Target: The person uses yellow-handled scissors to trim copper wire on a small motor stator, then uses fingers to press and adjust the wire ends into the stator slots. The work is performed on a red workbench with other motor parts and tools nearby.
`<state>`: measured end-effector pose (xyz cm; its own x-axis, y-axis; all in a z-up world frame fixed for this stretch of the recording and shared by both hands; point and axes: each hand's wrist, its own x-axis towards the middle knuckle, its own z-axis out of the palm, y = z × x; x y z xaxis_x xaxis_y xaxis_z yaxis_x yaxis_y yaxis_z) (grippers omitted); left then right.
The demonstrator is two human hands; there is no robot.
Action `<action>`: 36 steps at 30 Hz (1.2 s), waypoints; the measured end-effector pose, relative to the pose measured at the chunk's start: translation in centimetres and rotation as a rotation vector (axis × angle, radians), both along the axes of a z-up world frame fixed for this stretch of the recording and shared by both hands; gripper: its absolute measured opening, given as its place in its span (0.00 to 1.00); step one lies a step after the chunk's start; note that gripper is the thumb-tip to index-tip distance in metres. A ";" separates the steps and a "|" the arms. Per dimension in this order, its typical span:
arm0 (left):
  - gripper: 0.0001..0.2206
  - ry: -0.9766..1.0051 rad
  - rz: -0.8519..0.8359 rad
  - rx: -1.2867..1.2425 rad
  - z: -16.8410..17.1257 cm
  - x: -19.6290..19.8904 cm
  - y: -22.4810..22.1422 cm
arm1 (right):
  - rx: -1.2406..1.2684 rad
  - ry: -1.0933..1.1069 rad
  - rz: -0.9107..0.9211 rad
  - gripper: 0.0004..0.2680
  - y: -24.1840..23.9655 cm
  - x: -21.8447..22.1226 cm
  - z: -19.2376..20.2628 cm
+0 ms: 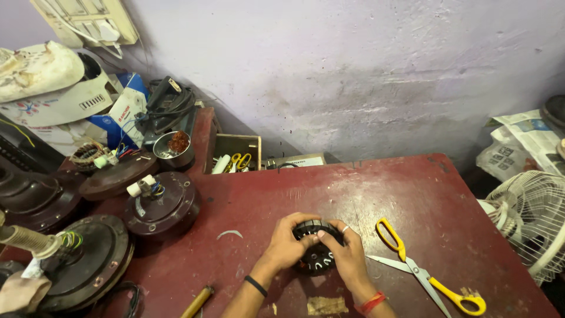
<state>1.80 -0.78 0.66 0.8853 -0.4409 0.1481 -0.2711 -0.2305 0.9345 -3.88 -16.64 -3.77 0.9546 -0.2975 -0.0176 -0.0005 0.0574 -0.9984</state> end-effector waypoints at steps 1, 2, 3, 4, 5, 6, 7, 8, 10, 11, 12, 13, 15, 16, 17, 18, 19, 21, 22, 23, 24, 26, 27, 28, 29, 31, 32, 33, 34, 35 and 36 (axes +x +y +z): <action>0.17 0.017 -0.008 0.003 0.0 0.1 -0.1 | 0.067 0.023 -0.021 0.09 0.1 0.2 -0.3; 0.18 0.039 -0.015 0.007 -0.1 0.0 0.0 | 0.135 0.051 -0.040 0.08 0.2 0.2 -0.7; 0.18 0.061 -0.023 0.011 -0.3 0.1 0.1 | 0.203 0.079 -0.059 0.07 0.3 0.4 -1.1; 0.18 0.041 -0.031 -0.026 -0.6 0.1 0.2 | 0.215 0.056 -0.050 0.07 0.4 0.3 -1.5; 0.19 0.022 -0.039 -0.064 -0.9 0.2 0.4 | 0.226 0.033 -0.041 0.07 0.5 0.3 -2.0; 0.19 0.007 -0.048 -0.108 -1.3 0.2 0.3 | 0.231 0.013 -0.035 0.07 0.3 0.1 -2.3; 0.18 0.033 -0.047 -0.114 -1.6 0.1 0.5 | 0.219 0.024 -0.048 0.07 0.6 -0.1 -2.7; 0.18 0.050 -0.042 -0.128 -1.8 0.3 0.4 | 0.199 0.028 -0.057 0.07 0.6 0.3 -2.9; 0.16 0.070 -0.038 -0.150 -2.1 0.3 0.4 | 0.168 0.027 -0.071 0.06 0.6 0.4 -3.0; 0.16 0.072 -0.040 -0.156 -2.1 0.0 0.4 | 0.158 0.021 -0.077 0.06 0.6 0.3 -2.9; 0.15 0.066 -0.047 -0.155 -1.9 0.3 0.7 | 0.156 0.006 -0.087 0.06 0.9 0.6 -2.8; 0.16 0.063 -0.037 -0.140 -1.6 0.6 0.8 | 0.152 0.016 -0.070 0.06 0.9 1.0 -2.6; 0.16 0.081 -0.041 -0.113 -1.7 0.3 0.6 | 0.143 0.055 -0.063 0.06 0.5 0.5 -2.6; 0.16 0.091 -0.048 -0.117 -1.6 0.4 0.6 | 0.173 0.067 -0.070 0.06 0.5 0.5 -2.5; 0.15 0.101 -0.055 -0.120 -1.4 0.4 0.6 | 0.204 0.079 -0.078 0.07 0.6 0.4 -2.2; 0.15 0.112 -0.061 -0.128 -1.2 0.3 0.5 | 0.230 0.093 -0.085 0.07 0.6 0.3 -2.0; 0.15 0.103 -0.077 -0.121 -1.1 0.4 0.5 | 0.219 0.093 -0.097 0.07 0.8 0.2 -1.7; 0.16 0.088 -0.105 -0.117 -0.9 0.7 0.5 | 0.187 0.101 -0.116 0.08 0.8 -0.1 -1.2; 0.16 0.083 -0.106 -0.102 -0.9 0.7 0.4 | 0.179 0.111 -0.124 0.08 0.7 -0.1 -1.0; 0.16 0.079 -0.107 -0.087 -1.1 0.8 0.2 | 0.171 0.121 -0.131 0.08 0.5 -0.1 -0.9; 0.16 0.077 -0.105 -0.063 -1.3 0.8 0.5 | 0.172 0.136 -0.135 0.09 0.7 -0.2 -1.0; 0.16 0.096 -0.094 -0.099 -1.6 0.6 0.6 | 0.158 0.145 -0.133 0.09 0.8 -0.3 -0.9; 0.16 0.104 -0.088 -0.118 -1.8 0.6 0.6 | 0.151 0.147 -0.132 0.08 0.8 -0.2 -0.9; 0.16 0.070 -0.078 -0.118 -1.9 0.6 0.6 | 0.160 0.131 -0.142 0.08 0.9 -0.1 -0.8; 0.15 0.037 -0.068 -0.118 -2.1 0.6 0.6 | 0.169 0.114 -0.153 0.08 1.0 0.0 -0.9; 0.15 -0.019 -0.038 -0.145 -2.5 0.4 0.7 | 0.166 0.093 -0.149 0.08 1.3 0.3 -1.0; 0.14 -0.041 -0.024 -0.170 -2.6 0.1 0.6 | 0.157 0.089 -0.138 0.08 1.3 0.3 -0.9; 0.14 -0.064 -0.010 -0.194 -2.7 -0.2 0.6 | 0.148 0.084 -0.128 0.07 1.1 0.4 -0.8; 0.15 -0.093 0.006 -0.159 -2.7 -0.5 0.6 | -0.045 0.060 -0.129 0.08 0.7 0.5 -0.5; 0.16 -0.122 0.021 -0.124 -2.5 -0.9 0.7 | -0.238 0.036 -0.128 0.08 0.3 0.5 -0.2; 0.17 -0.158 0.041 -0.092 -2.3 -1.2 1.0 | -0.278 -0.034 -0.086 0.10 0.0 0.5 0.1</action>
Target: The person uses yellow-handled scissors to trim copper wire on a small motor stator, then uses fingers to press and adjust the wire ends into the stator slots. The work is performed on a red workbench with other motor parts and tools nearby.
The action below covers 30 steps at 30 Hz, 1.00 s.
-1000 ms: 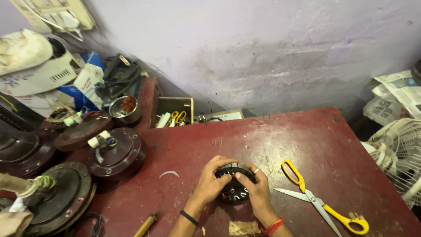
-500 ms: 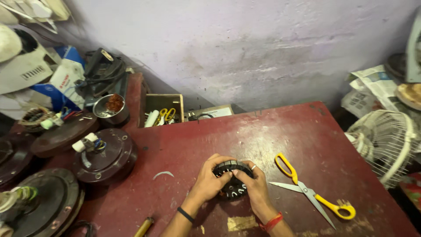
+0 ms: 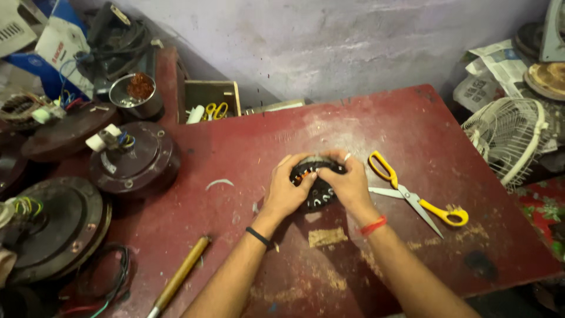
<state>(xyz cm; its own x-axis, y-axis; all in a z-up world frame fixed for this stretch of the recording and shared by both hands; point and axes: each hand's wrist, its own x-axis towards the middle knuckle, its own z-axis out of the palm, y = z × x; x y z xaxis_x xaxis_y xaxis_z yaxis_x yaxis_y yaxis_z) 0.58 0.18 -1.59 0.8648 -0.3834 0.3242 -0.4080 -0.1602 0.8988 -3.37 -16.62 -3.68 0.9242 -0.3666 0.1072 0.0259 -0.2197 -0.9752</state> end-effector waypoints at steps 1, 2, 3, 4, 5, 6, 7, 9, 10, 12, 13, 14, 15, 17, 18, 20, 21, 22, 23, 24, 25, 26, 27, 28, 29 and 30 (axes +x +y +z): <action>0.20 -0.018 0.016 0.048 0.3 -0.6 0.2 | -0.043 -0.061 0.051 0.12 -0.3 -0.2 0.3; 0.23 -0.039 0.035 0.098 0.5 -1.3 0.5 | -0.082 -0.126 0.105 0.14 -0.3 -0.3 0.5; 0.27 -0.061 0.054 0.149 0.9 -2.0 0.7 | -0.046 -0.093 0.108 0.13 -0.2 -0.5 0.5; 0.28 -0.123 0.103 0.178 1.3 -2.5 0.8 | -0.012 -0.064 0.110 0.13 -0.2 -0.4 0.6; 0.30 -0.186 0.152 0.208 1.8 -3.1 0.9 | 0.022 -0.034 0.112 0.12 -0.1 -0.4 0.7; 0.32 -0.254 0.200 0.234 2.2 -3.4 1.0 | 0.019 -0.038 0.110 0.12 -0.2 -0.3 0.9; 0.30 -0.275 0.246 0.250 2.7 -3.8 0.9 | 0.017 -0.041 0.108 0.12 -0.2 -0.2 1.0; 0.27 -0.307 0.338 0.294 3.4 -4.9 1.1 | 0.009 -0.035 0.110 0.12 0.2 -0.5 0.9; 0.24 -0.247 0.352 0.314 3.7 -5.3 1.0 | -0.006 -0.036 0.110 0.12 0.3 -0.4 1.0; 0.20 -0.124 0.378 0.348 3.7 -6.3 0.8 | 0.012 0.002 0.090 0.12 0.5 -0.3 1.1; 0.19 0.011 0.311 0.442 3.5 -6.5 0.7 | 0.046 0.041 0.070 0.12 0.9 -0.3 0.9; 0.19 0.145 0.240 0.536 3.1 -6.6 0.7 | 0.080 0.080 0.048 0.13 1.1 -0.3 0.9; 0.20 0.279 0.165 0.628 2.5 -6.7 0.6 | 0.036 0.040 0.053 0.13 1.1 -0.3 0.9; 0.19 0.285 0.160 0.572 0.8 -6.6 0.1 | -0.049 -0.038 0.066 0.13 1.2 -0.1 0.9; 0.19 0.290 0.158 0.542 -0.1 -6.5 -0.2 | -0.031 -0.012 0.059 0.13 1.1 -0.1 1.0; 0.15 0.570 0.023 0.035 -1.7 -5.9 -1.4 | 0.007 0.041 0.051 0.13 1.1 -0.1 1.0; 0.14 0.699 -0.044 -0.223 -2.4 -5.7 -1.7 | -0.003 0.015 0.063 0.13 1.0 -0.2 1.0; 0.13 0.829 -0.068 -0.302 -2.9 -5.8 -1.5 | -0.012 -0.011 0.077 0.13 0.8 -0.3 1.0; 0.12 0.958 -0.092 -0.383 -3.3 -6.3 -1.3 | -0.020 -0.037 0.090 0.12 0.7 -0.3 1.0; 0.11 1.087 -0.118 -0.462 -3.4 -6.9 -1.0 | 0.022 -0.022 0.096 0.13 0.5 -0.4 0.9; 0.12 1.054 -0.184 -0.453 -3.3 -7.7 -0.6 | 0.065 -0.007 0.102 0.13 0.3 -0.4 0.8; 0.13 1.019 -0.253 -0.443 -3.0 -8.8 -0.1 | 0.106 0.007 0.104 0.13 0.1 -0.4 0.8; 0.13 0.982 -0.322 -0.432 -2.5 -9.9 0.3 | 0.128 0.018 0.105 0.13 -0.1 -0.5 0.8; 0.13 0.914 -0.334 -0.353 -1.7 -10.9 0.5 | 0.152 0.028 0.105 0.14 -0.2 -0.4 0.8; 0.13 0.846 -0.345 -0.274 -0.9 -11.8 0.8 | 0.176 0.039 0.106 0.14 -0.2 -0.4 0.8; 0.13 0.777 -0.355 -0.196 0.0 -12.3 0.9 | 0.179 0.033 0.108 0.14 -0.3 -0.4 0.9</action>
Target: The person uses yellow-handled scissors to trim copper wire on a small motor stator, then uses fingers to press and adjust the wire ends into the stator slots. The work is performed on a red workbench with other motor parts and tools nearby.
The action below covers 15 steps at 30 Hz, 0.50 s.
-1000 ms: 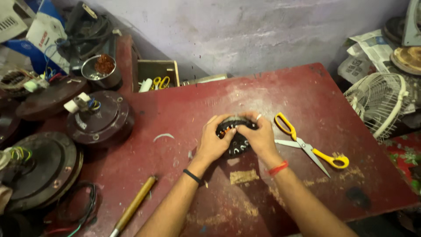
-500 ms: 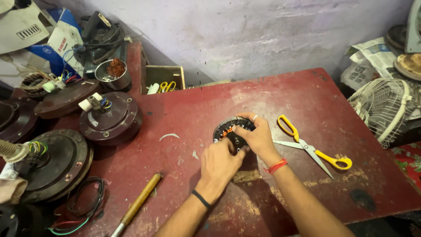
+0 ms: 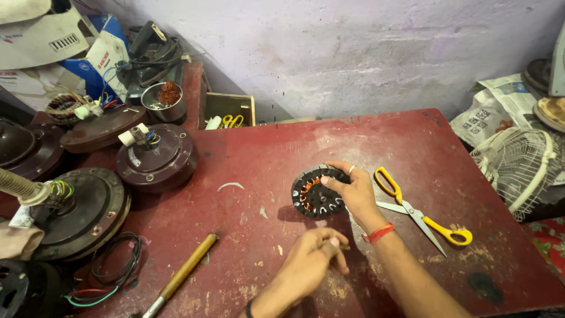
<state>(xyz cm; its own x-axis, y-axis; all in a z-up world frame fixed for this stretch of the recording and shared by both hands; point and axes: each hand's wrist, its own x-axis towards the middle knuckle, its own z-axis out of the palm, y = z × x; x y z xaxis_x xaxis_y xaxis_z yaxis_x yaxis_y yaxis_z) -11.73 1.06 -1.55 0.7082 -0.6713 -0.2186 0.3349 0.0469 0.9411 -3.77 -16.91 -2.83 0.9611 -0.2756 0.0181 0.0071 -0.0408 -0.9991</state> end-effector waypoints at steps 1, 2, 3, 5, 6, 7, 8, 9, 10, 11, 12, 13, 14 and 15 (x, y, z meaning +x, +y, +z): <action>0.13 -0.013 -0.020 0.031 0.9 -0.4 0.4 | 0.003 -0.005 0.002 0.14 0.0 0.0 0.0; 0.12 -0.027 -0.042 0.062 1.8 -0.9 1.0 | 0.007 -0.012 0.003 0.14 0.0 0.0 0.0; 0.12 -0.040 -0.062 0.094 2.7 -1.2 1.6 | -0.052 -0.014 0.003 0.15 0.1 0.0 0.1; 0.13 -0.095 -0.091 0.135 4.1 -1.2 2.2 | -0.174 -0.016 -0.002 0.16 0.1 -0.2 0.3; 0.14 -0.121 -0.104 0.158 4.7 -1.0 2.3 | -0.282 -0.130 -0.010 0.16 0.3 -0.5 0.3; 0.14 -0.116 -0.065 0.138 5.2 -0.6 2.2 | -0.390 -0.244 -0.017 0.16 0.5 -1.0 0.4; 0.14 -0.112 -0.025 0.117 5.6 -0.2 2.1 | -0.498 -0.361 -0.024 0.15 0.7 -1.3 0.4; 0.14 -0.109 0.015 0.097 5.8 0.3 2.0 | -0.537 -0.392 -0.016 0.14 0.9 -1.5 0.5; 0.14 -0.133 0.064 0.109 5.9 0.5 1.8 | -0.576 -0.422 -0.008 0.13 1.1 -1.8 0.6; 0.14 -0.158 0.114 0.120 5.9 0.7 1.7 | -0.614 -0.452 0.000 0.13 1.2 -2.0 0.7; 0.13 -0.182 0.163 0.132 5.8 1.0 1.6 | -0.620 -0.480 0.021 0.12 1.4 -2.1 0.8; 0.13 -0.180 0.203 0.152 5.7 1.6 1.5 | -0.625 -0.509 0.043 0.12 1.7 -2.3 0.9; 0.13 -0.179 0.240 0.170 5.6 2.3 1.4 | -0.632 -0.538 0.060 0.12 1.8 -2.3 1.0; 0.13 -0.178 0.278 0.188 5.4 2.9 1.2 | -0.610 -0.504 0.055 0.10 1.8 -2.3 1.1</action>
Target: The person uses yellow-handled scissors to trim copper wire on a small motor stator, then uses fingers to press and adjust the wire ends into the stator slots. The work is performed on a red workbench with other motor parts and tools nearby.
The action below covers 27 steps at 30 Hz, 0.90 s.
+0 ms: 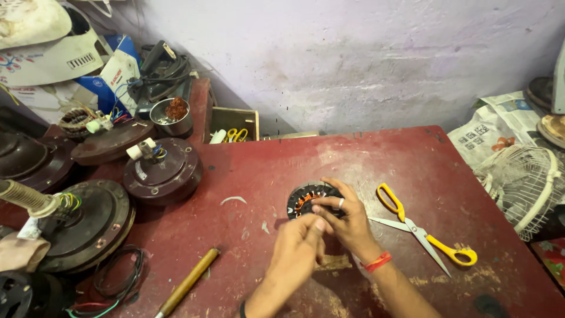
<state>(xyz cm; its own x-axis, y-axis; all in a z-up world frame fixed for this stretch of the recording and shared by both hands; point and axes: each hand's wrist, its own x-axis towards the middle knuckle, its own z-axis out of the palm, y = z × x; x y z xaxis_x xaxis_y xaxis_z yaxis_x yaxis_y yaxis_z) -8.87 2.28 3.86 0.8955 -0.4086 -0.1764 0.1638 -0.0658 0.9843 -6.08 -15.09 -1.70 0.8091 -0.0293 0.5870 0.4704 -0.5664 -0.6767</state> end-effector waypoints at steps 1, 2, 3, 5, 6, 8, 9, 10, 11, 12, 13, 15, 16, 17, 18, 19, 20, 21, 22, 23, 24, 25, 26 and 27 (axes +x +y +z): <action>0.13 -0.004 0.018 -0.051 -0.1 0.7 -0.1 | 0.024 0.035 -0.011 0.09 0.0 0.0 0.2; 0.14 -0.008 0.035 -0.102 -0.2 1.5 -0.3 | 0.047 0.069 -0.023 0.08 0.0 0.0 0.4; 0.14 -0.014 0.054 -0.152 -0.2 2.0 -0.2 | 0.075 0.100 -0.036 0.10 0.1 0.1 0.5; 0.13 -0.043 -0.020 -0.040 -0.1 1.9 -0.1 | 0.129 0.162 -0.064 0.14 -0.1 0.0 0.8; 0.12 -0.058 -0.057 0.015 0.1 1.7 -0.1 | 0.113 0.163 -0.031 0.15 -0.4 0.0 1.0; 0.12 -0.205 -0.199 0.095 0.4 1.1 -0.2 | 0.083 0.168 0.035 0.17 -0.8 -0.2 0.8; 0.13 -0.276 -0.266 0.136 0.5 0.9 -0.1 | 0.078 0.154 0.055 0.14 -0.9 -0.2 0.5; 0.13 -0.283 -0.254 0.124 0.7 0.8 -0.2 | 0.072 0.141 0.076 0.12 -0.9 0.0 0.3; 0.13 -0.290 -0.242 0.111 0.8 0.8 -0.3 | 0.066 0.127 0.096 0.09 -1.0 0.2 0.0; 0.13 -0.298 -0.229 0.099 0.9 0.7 -0.5 | 0.067 0.133 0.091 0.08 -1.2 0.2 -0.3; 0.13 -0.212 -0.145 0.082 0.8 0.9 -0.7 | 0.068 0.139 0.087 0.07 -1.4 0.3 -0.5; 0.15 -0.043 0.023 0.048 0.6 1.8 -1.2 | 0.116 0.178 0.069 0.06 -1.6 0.4 -0.8; 0.15 -0.027 0.047 -0.004 0.3 2.4 -1.3 | 0.162 0.213 0.054 0.05 -1.6 0.6 -0.9; 0.15 -0.011 0.072 -0.056 -0.1 3.2 -1.4 | 0.209 0.248 0.039 0.05 -1.6 0.6 -1.0; 0.15 0.005 0.096 -0.108 -0.6 4.0 -1.6 | 0.241 0.244 0.027 0.05 -1.5 0.7 -1.0; 0.15 -0.008 0.116 -0.088 -1.1 4.6 -2.0 | 0.273 0.241 0.015 0.05 -1.3 0.7 -1.1; 0.15 -0.022 0.136 -0.067 -1.7 5.1 -2.4 | 0.305 0.238 0.003 0.05 -1.2 0.7 -1.0; 0.15 -0.036 0.156 -0.048 -2.3 5.6 -2.8 | 0.345 0.249 -0.002 0.05 -1.1 0.7 -0.9; 0.15 -0.017 0.173 -0.032 -2.9 5.9 -3.1 | 0.385 0.259 -0.008 0.05 -1.0 0.6 -0.7; 0.15 0.001 0.188 -0.018 -3.5 6.2 -3.3 | 0.424 0.269 -0.015 0.04 -1.0 0.6 -0.5; 0.15 0.020 0.204 -0.003 -4.0 6.5 -3.5 | 0.446 0.256 -0.018 0.05 -0.8 0.6 -0.4; 0.15 0.028 0.210 0.010 -4.4 6.7 -3.7 | 0.468 0.243 -0.023 0.06 -0.6 0.6 -0.2; 0.16 0.037 0.216 0.022 -4.8 6.8 -3.9 | 0.489 0.231 -0.028 0.08 -0.6 0.6 0.0; 0.16 0.047 0.224 0.037 -5.1 6.9 -4.0 | 0.489 0.249 -0.034 0.09 -0.6 0.4 0.2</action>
